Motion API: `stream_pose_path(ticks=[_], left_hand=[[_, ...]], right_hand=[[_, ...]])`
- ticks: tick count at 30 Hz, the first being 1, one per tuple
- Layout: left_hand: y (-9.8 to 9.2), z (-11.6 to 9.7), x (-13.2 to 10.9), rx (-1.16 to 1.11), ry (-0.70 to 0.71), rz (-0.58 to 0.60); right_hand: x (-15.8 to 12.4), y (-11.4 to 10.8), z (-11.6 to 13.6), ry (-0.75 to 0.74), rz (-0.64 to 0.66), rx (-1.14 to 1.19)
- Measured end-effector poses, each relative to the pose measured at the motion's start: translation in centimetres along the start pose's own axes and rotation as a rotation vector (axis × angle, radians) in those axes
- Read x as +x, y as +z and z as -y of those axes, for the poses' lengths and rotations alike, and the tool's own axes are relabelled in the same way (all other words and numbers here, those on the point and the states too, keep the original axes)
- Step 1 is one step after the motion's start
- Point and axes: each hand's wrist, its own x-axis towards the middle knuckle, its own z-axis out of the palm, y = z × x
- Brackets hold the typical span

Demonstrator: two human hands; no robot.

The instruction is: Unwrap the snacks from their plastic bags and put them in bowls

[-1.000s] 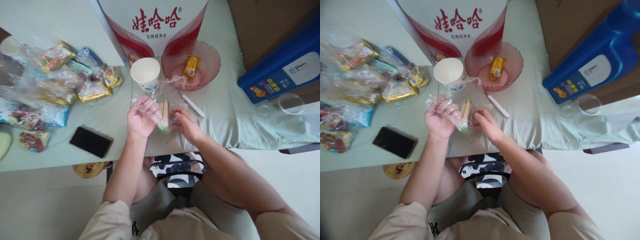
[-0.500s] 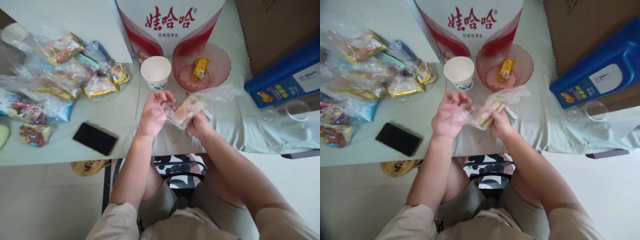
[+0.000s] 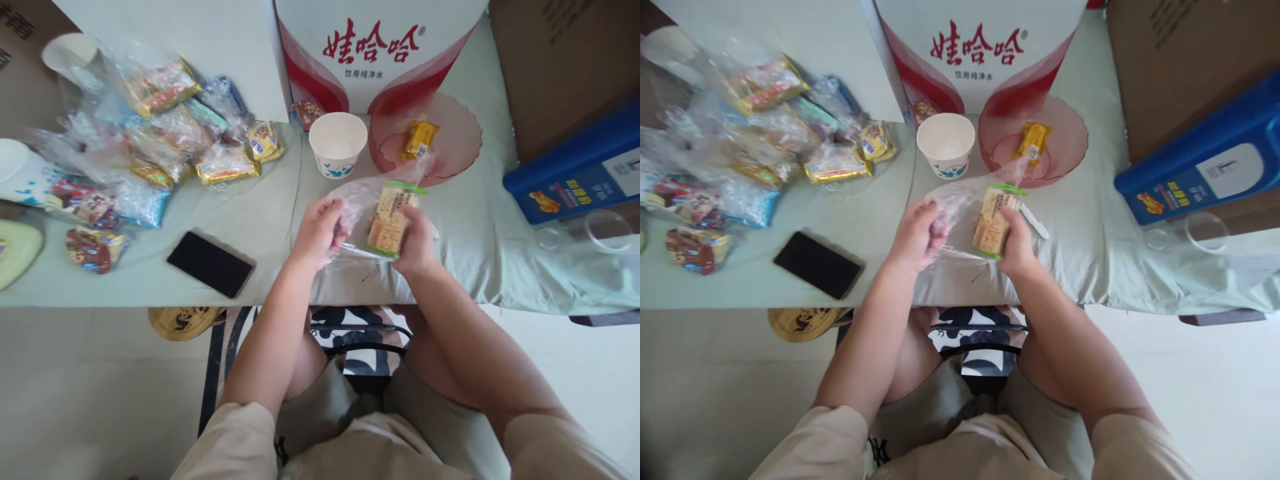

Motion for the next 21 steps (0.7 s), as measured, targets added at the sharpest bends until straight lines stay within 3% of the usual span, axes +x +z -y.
stream_pose_path(ticks=[2, 4, 7, 10, 12, 15, 19, 20, 21], left_hand=[[-0.9, -1.2, -0.1, -0.247, -0.09, 0.051], [-2.2, -2.1, -0.3, -0.418, -0.059, 0.032], [-5.0, -2.4, -0.4, -0.592, 0.141, -0.131], [-8.5, -2.1, -0.5, -0.731, 0.409, -0.29], [-10.3, -2.2, -0.9, -0.754, 0.503, -0.324], [-11.2, -2.6, -1.4, -0.713, 0.414, -0.269], [-8.9, -3.1, -1.3, -0.812, 0.232, -0.145], [-8.2, -3.0, -1.1, -0.835, 0.21, -0.115], [-7.5, -3.0, -0.9, -0.846, 0.195, -0.088]], right_hand=[[-0.8, 0.3, 0.0, 0.127, 0.067, 0.22], [-1.5, 0.8, -0.5, 0.255, 0.174, 0.355], [-1.9, 1.4, -1.6, 0.354, 0.317, 0.373], [-2.3, 1.6, -1.9, 0.396, 0.359, 0.337], [-2.9, 1.3, -1.0, 0.382, 0.305, 0.29], [-3.6, 0.8, 2.3, 0.24, 0.116, 0.174], [-0.1, 0.0, 9.4, -0.151, -0.221, 0.002], [1.5, -0.4, 11.1, -0.223, -0.264, -0.059], [3.2, -0.9, 12.6, -0.228, -0.22, -0.146]])
